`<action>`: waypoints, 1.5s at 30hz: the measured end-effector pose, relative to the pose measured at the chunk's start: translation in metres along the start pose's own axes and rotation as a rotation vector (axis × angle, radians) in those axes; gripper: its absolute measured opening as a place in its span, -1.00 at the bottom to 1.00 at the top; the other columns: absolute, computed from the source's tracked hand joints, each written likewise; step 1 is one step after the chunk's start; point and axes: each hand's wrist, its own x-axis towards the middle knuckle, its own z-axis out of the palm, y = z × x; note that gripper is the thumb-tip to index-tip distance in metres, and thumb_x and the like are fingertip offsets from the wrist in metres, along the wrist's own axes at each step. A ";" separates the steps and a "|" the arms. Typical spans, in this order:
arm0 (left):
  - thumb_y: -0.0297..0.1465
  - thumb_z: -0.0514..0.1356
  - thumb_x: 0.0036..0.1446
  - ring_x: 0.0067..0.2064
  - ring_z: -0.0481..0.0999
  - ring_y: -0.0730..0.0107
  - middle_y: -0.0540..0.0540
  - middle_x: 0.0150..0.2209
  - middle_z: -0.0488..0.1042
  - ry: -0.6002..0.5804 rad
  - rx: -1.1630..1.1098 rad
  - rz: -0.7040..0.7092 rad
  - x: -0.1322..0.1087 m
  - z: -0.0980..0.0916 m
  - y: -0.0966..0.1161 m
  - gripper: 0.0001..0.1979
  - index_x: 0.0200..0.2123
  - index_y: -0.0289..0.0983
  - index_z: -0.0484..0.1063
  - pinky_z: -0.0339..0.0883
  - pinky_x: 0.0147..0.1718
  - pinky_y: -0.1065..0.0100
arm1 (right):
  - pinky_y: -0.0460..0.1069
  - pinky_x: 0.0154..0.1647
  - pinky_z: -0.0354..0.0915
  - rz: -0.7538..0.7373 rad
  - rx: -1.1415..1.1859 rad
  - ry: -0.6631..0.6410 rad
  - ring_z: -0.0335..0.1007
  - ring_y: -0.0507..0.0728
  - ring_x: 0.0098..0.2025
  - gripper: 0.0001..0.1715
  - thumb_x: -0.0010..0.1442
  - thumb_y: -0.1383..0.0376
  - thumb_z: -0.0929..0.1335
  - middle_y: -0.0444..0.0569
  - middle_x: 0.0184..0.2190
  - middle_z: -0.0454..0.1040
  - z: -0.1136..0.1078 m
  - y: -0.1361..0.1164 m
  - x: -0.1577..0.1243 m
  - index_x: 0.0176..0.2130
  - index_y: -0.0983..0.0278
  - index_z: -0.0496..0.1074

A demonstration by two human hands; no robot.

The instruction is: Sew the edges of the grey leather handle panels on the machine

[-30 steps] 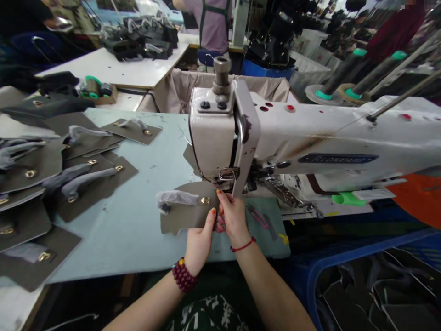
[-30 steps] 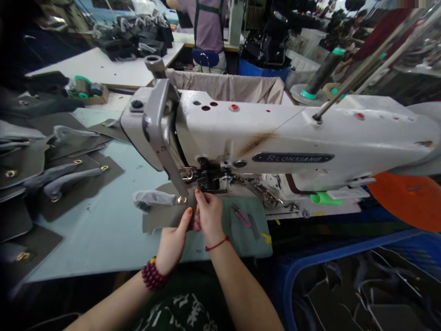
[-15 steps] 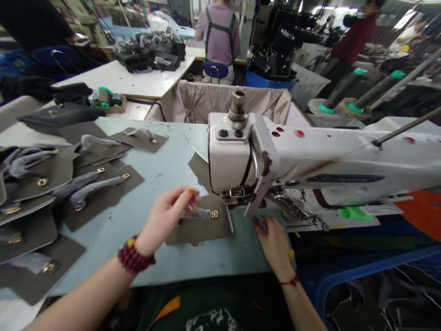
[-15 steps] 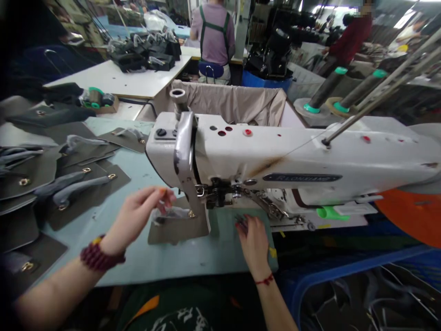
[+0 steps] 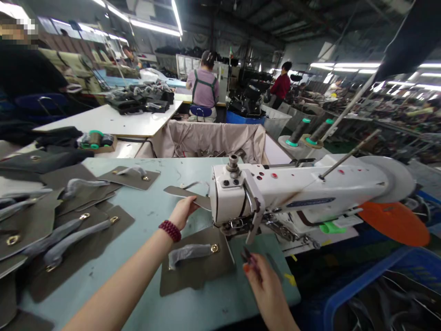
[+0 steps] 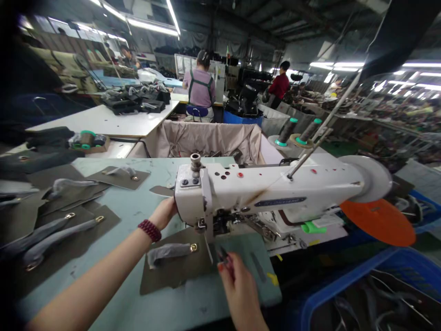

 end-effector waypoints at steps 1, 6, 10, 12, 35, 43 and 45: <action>-0.33 0.21 0.08 -0.32 0.54 0.30 -0.17 -0.39 0.55 0.039 -0.033 0.003 -0.005 -0.009 -0.001 -0.81 -0.38 -0.38 0.44 0.43 -0.30 0.31 | -0.08 -0.32 0.36 -0.046 0.015 -0.053 0.52 0.15 -0.29 -0.68 0.27 0.13 0.23 0.04 -0.30 0.54 0.006 -0.021 0.003 -0.10 0.25 0.40; -0.25 0.18 0.03 -0.15 0.52 0.31 -0.14 -0.24 0.54 0.207 -0.147 0.097 -0.045 -0.038 -0.006 -0.77 -0.35 -0.31 0.41 0.38 -0.12 0.31 | -0.09 -0.34 0.29 -0.058 -0.295 -0.188 0.53 0.18 -0.27 -0.82 0.26 0.30 0.28 0.06 -0.31 0.56 0.040 -0.099 0.045 -0.18 0.30 0.43; -0.20 0.21 0.01 -0.26 0.50 0.30 -0.07 -0.39 0.51 0.321 -0.041 0.142 -0.072 -0.043 -0.010 -0.74 -0.45 -0.30 0.39 0.36 -0.21 0.32 | -0.09 -0.41 0.22 -0.056 -0.434 -0.203 0.53 0.18 -0.30 -0.80 0.29 0.29 0.25 0.10 -0.33 0.56 0.052 -0.119 0.074 -0.21 0.31 0.44; -0.15 0.18 0.03 -0.36 0.45 0.33 -0.01 -0.49 0.44 0.372 0.090 0.147 -0.077 -0.046 -0.011 -0.70 -0.49 -0.29 0.36 0.33 -0.33 0.34 | -0.10 -0.43 0.18 -0.064 -0.432 -0.219 0.52 0.17 -0.32 -0.78 0.30 0.29 0.24 0.09 -0.36 0.56 0.048 -0.119 0.075 -0.26 0.30 0.45; -0.35 0.13 0.14 0.18 0.33 -0.03 -0.22 0.20 0.31 -0.212 1.058 0.639 -0.185 -0.076 -0.106 -0.46 0.21 -0.09 0.23 0.32 0.06 0.02 | -0.05 -0.17 0.27 -0.114 0.217 -0.187 0.41 0.13 -0.22 -0.65 0.33 0.21 0.18 -0.01 -0.30 0.50 0.023 0.009 0.050 -0.26 0.28 0.49; -0.16 0.15 0.13 0.22 0.26 -0.02 -0.24 0.19 0.33 -0.506 0.995 0.498 -0.086 -0.044 -0.054 -0.43 0.19 -0.23 0.30 0.09 0.21 0.00 | -0.09 -0.46 0.27 0.287 1.114 -0.259 0.40 0.10 -0.45 -0.50 0.28 0.00 0.19 -0.03 -0.47 0.48 0.080 -0.022 0.038 -0.21 0.32 0.47; -0.11 0.11 0.16 0.14 0.38 0.02 -0.20 -0.01 0.52 -0.544 0.886 0.283 -0.085 -0.046 -0.037 -0.50 0.10 -0.20 0.41 0.20 0.16 0.07 | -0.10 -0.44 0.27 0.266 1.097 -0.198 0.41 0.09 -0.40 -0.57 0.24 0.05 0.24 0.00 -0.40 0.51 0.082 -0.025 0.038 -0.23 0.33 0.48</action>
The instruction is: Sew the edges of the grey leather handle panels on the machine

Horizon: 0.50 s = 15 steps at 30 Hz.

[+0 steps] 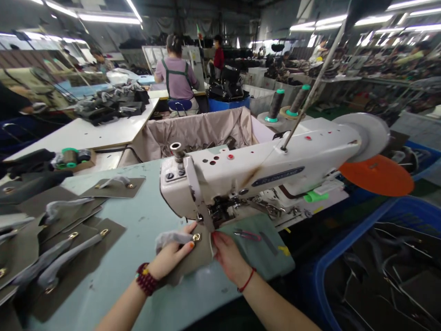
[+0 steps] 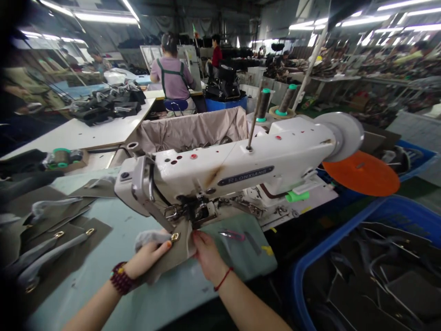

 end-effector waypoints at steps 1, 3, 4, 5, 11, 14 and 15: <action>-0.08 0.09 0.17 0.10 0.42 0.03 -0.18 -0.11 0.58 -0.033 -0.058 -0.078 -0.002 -0.007 0.006 -0.51 0.07 -0.19 0.45 0.24 0.13 0.09 | -0.11 -0.41 0.28 -0.046 -0.044 0.010 0.41 0.10 -0.36 -0.61 0.22 0.07 0.27 0.01 -0.36 0.52 0.001 -0.003 0.000 -0.23 0.33 0.49; -0.03 0.03 0.19 0.05 0.47 0.06 -0.13 -0.24 0.61 -0.082 -0.075 -0.192 -0.005 -0.018 0.018 -0.50 0.05 -0.16 0.47 0.30 0.08 0.15 | -0.11 -0.34 0.29 -0.139 -0.152 0.004 0.42 0.10 -0.30 -0.66 0.21 0.12 0.30 0.02 -0.31 0.53 0.002 -0.011 0.002 -0.24 0.33 0.51; -0.02 0.01 0.20 0.03 0.47 0.08 -0.12 -0.23 0.61 -0.096 -0.030 -0.205 -0.007 -0.021 0.025 -0.49 0.06 -0.15 0.45 0.31 0.06 0.16 | -0.10 -0.32 0.30 -0.172 -0.195 -0.006 0.42 0.11 -0.28 -0.67 0.21 0.15 0.30 0.02 -0.30 0.53 0.003 -0.015 0.004 -0.24 0.33 0.52; -0.02 0.00 0.20 0.04 0.47 0.09 -0.11 -0.18 0.60 -0.102 0.041 -0.187 -0.008 -0.023 0.031 -0.48 0.08 -0.14 0.43 0.31 0.05 0.17 | -0.10 -0.30 0.31 -0.191 -0.224 -0.016 0.42 0.11 -0.29 -0.68 0.22 0.16 0.29 0.02 -0.31 0.54 0.003 -0.018 0.005 -0.24 0.33 0.53; -0.04 0.09 0.17 0.15 0.25 -0.03 -0.17 0.11 0.38 0.030 0.676 0.152 -0.009 -0.018 0.052 -0.51 0.13 -0.05 0.37 0.17 0.08 -0.02 | -0.10 -0.36 0.30 -0.226 -0.315 -0.039 0.40 0.11 -0.35 -0.70 0.22 0.20 0.29 -0.03 -0.41 0.53 -0.003 -0.011 0.011 -0.34 0.30 0.56; -0.06 0.10 0.18 0.09 0.26 -0.05 -0.20 0.05 0.41 0.047 0.840 0.243 -0.008 -0.016 0.059 -0.54 0.11 -0.03 0.38 0.20 0.00 -0.01 | -0.09 -0.34 0.31 -0.204 -0.257 -0.055 0.41 0.10 -0.36 -0.70 0.21 0.17 0.30 -0.05 -0.40 0.53 -0.006 -0.006 0.011 -0.33 0.29 0.56; -0.07 0.10 0.18 0.06 0.28 -0.03 -0.21 0.02 0.42 0.045 0.860 0.254 -0.007 -0.017 0.061 -0.54 0.12 -0.04 0.37 0.21 -0.03 0.01 | -0.08 -0.33 0.31 -0.190 -0.224 -0.069 0.41 0.10 -0.36 -0.70 0.20 0.16 0.31 -0.05 -0.39 0.53 -0.006 -0.005 0.011 -0.31 0.29 0.56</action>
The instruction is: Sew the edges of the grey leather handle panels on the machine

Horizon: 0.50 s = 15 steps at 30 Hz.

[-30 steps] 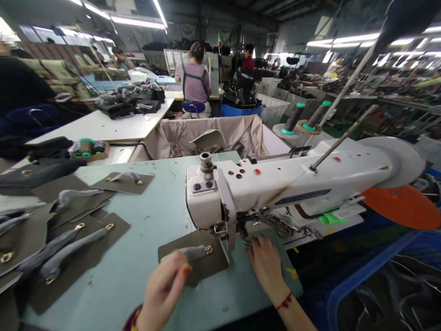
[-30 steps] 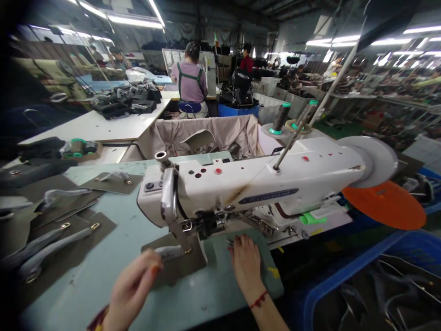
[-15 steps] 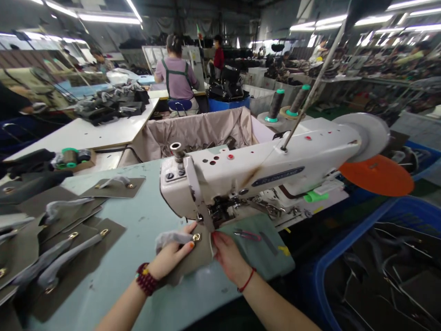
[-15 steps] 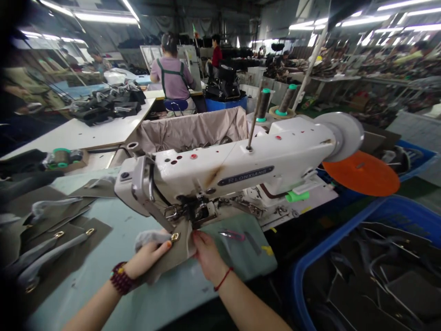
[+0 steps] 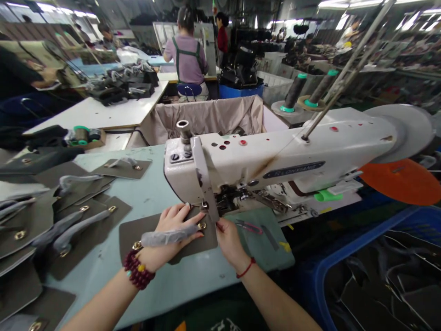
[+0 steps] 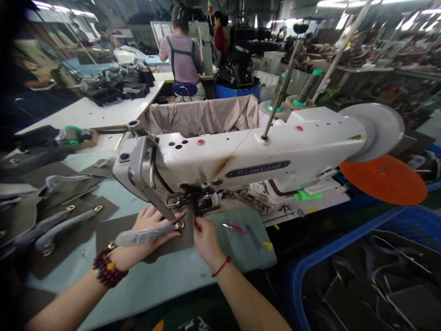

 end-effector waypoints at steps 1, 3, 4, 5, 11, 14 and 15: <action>-0.07 0.10 0.18 0.04 0.29 -0.02 -0.21 0.00 0.42 -0.001 0.013 0.006 0.001 -0.003 0.001 -0.54 0.11 -0.04 0.38 0.21 -0.04 0.02 | -0.08 -0.31 0.32 0.012 0.034 -0.013 0.42 0.10 -0.35 -0.70 0.20 0.15 0.32 -0.04 -0.38 0.54 0.000 0.000 0.000 -0.29 0.29 0.56; -0.08 0.11 0.17 0.02 0.29 -0.02 -0.21 -0.02 0.42 -0.009 0.030 0.012 0.004 -0.009 0.003 -0.55 0.10 -0.04 0.38 0.21 -0.06 0.03 | -0.06 -0.25 0.34 0.037 0.094 -0.033 0.44 0.11 -0.31 -0.69 0.19 0.12 0.33 -0.04 -0.34 0.54 0.001 -0.001 0.000 -0.26 0.28 0.56; -0.08 0.12 0.17 0.02 0.29 -0.02 -0.20 -0.02 0.42 -0.015 0.035 0.016 0.006 -0.012 0.004 -0.55 0.09 -0.04 0.39 0.21 -0.06 0.03 | -0.04 -0.22 0.35 0.050 0.119 -0.038 0.45 0.12 -0.29 -0.69 0.18 0.11 0.34 -0.04 -0.33 0.55 0.001 -0.002 0.000 -0.25 0.28 0.56; -0.07 0.12 0.16 0.01 0.29 -0.03 -0.20 -0.03 0.42 -0.020 0.038 0.021 0.007 -0.015 0.005 -0.55 0.09 -0.04 0.39 0.21 -0.07 0.02 | -0.03 -0.19 0.35 0.065 0.140 -0.044 0.45 0.13 -0.27 -0.68 0.17 0.10 0.35 -0.04 -0.32 0.55 0.001 -0.002 0.000 -0.24 0.27 0.56; -0.06 0.10 0.17 -0.04 0.32 0.01 -0.18 -0.07 0.44 -0.022 0.015 0.030 0.010 -0.023 0.005 -0.57 0.06 -0.06 0.41 0.21 -0.09 0.04 | 0.00 -0.16 0.38 0.140 0.246 -0.038 0.47 0.16 -0.22 -0.67 0.15 0.09 0.38 -0.04 -0.31 0.56 0.003 -0.003 0.000 -0.23 0.27 0.56; -0.05 0.10 0.17 -0.05 0.33 0.02 -0.16 -0.09 0.46 0.001 0.002 0.029 0.011 -0.021 0.002 -0.59 0.04 -0.04 0.42 0.22 -0.11 0.05 | 0.01 -0.21 0.40 0.155 0.282 -0.022 0.48 0.16 -0.25 -0.67 0.13 0.08 0.39 -0.03 -0.31 0.56 0.005 -0.005 0.002 -0.25 0.27 0.56; -0.05 0.10 0.17 -0.05 0.33 0.02 -0.15 -0.09 0.46 0.010 -0.005 0.034 0.012 -0.020 0.001 -0.59 0.03 -0.04 0.42 0.22 -0.11 0.05 | 0.01 -0.22 0.40 0.155 0.289 -0.015 0.48 0.16 -0.26 -0.67 0.12 0.08 0.39 -0.03 -0.30 0.56 0.005 -0.006 0.002 -0.25 0.27 0.56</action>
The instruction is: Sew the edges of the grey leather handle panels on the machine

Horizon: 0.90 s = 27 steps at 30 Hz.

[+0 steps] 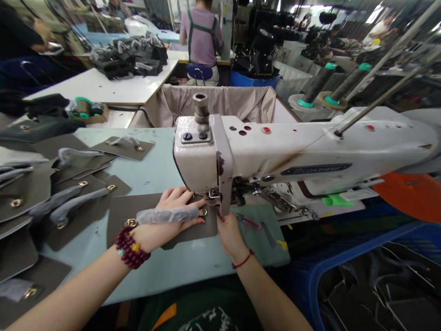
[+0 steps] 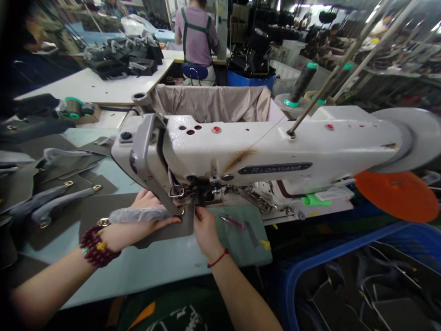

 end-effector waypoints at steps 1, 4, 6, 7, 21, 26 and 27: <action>-0.05 0.09 0.17 -0.05 0.34 0.02 -0.15 -0.08 0.46 0.006 -0.007 0.006 0.001 0.001 -0.001 -0.59 0.03 -0.03 0.42 0.22 -0.11 0.05 | 0.01 -0.23 0.40 -0.004 0.003 0.007 0.48 0.16 -0.26 -0.68 0.12 0.09 0.39 -0.04 -0.30 0.56 0.001 -0.001 0.001 -0.25 0.27 0.56; -0.05 0.07 0.20 -0.03 0.34 0.02 -0.15 -0.06 0.46 0.007 -0.029 0.015 0.002 0.002 -0.005 -0.60 0.01 -0.06 0.43 0.21 -0.07 0.03 | 0.00 -0.23 0.40 -0.022 -0.013 0.032 0.47 0.15 -0.26 -0.71 0.12 0.11 0.40 -0.04 -0.25 0.56 0.002 -0.004 0.003 -0.26 0.27 0.56; -0.07 0.05 0.22 -0.02 0.35 0.02 -0.15 -0.05 0.45 0.001 -0.047 -0.001 0.002 0.003 -0.006 -0.60 0.01 -0.09 0.43 0.20 -0.05 0.02 | -0.01 -0.22 0.40 -0.031 -0.035 0.055 0.47 0.15 -0.25 -0.72 0.12 0.13 0.40 -0.03 -0.22 0.55 0.003 -0.007 0.004 -0.26 0.27 0.56; -0.08 0.05 0.22 -0.02 0.35 0.03 -0.16 -0.04 0.45 -0.002 -0.061 -0.012 0.002 0.003 -0.007 -0.61 0.02 -0.10 0.43 0.20 -0.04 0.02 | -0.01 -0.22 0.40 -0.034 -0.044 0.066 0.47 0.15 -0.24 -0.73 0.11 0.13 0.41 -0.03 -0.22 0.55 0.004 -0.008 0.004 -0.27 0.27 0.56; -0.04 0.09 0.17 -0.22 0.45 0.16 -0.10 -0.21 0.53 0.046 -0.067 -0.053 -0.008 0.032 -0.018 -0.61 -0.09 -0.10 0.51 0.21 -0.05 0.10 | -0.12 -0.38 0.42 0.215 0.042 -0.172 0.38 0.03 -0.32 -0.74 0.10 0.22 0.34 -0.07 -0.34 0.48 -0.019 -0.023 -0.014 -0.27 0.30 0.55; -0.06 0.08 0.19 -0.14 0.45 0.07 -0.12 -0.08 0.53 0.015 -0.039 -0.039 -0.002 0.021 -0.014 -0.61 -0.06 -0.11 0.48 0.22 -0.10 0.08 | -0.09 -0.45 0.44 0.158 -0.062 -0.003 0.32 0.03 -0.41 -0.65 0.10 0.08 0.37 -0.09 -0.45 0.41 -0.012 -0.018 -0.016 -0.38 0.34 0.51; -0.07 0.08 0.19 -0.11 0.45 0.07 -0.12 -0.07 0.53 0.015 -0.055 -0.042 -0.002 0.018 -0.012 -0.61 -0.05 -0.11 0.48 0.21 -0.09 0.08 | -0.09 -0.45 0.44 0.147 -0.100 0.009 0.33 0.03 -0.42 -0.63 0.09 0.05 0.39 -0.10 -0.45 0.42 -0.010 -0.016 -0.016 -0.37 0.33 0.51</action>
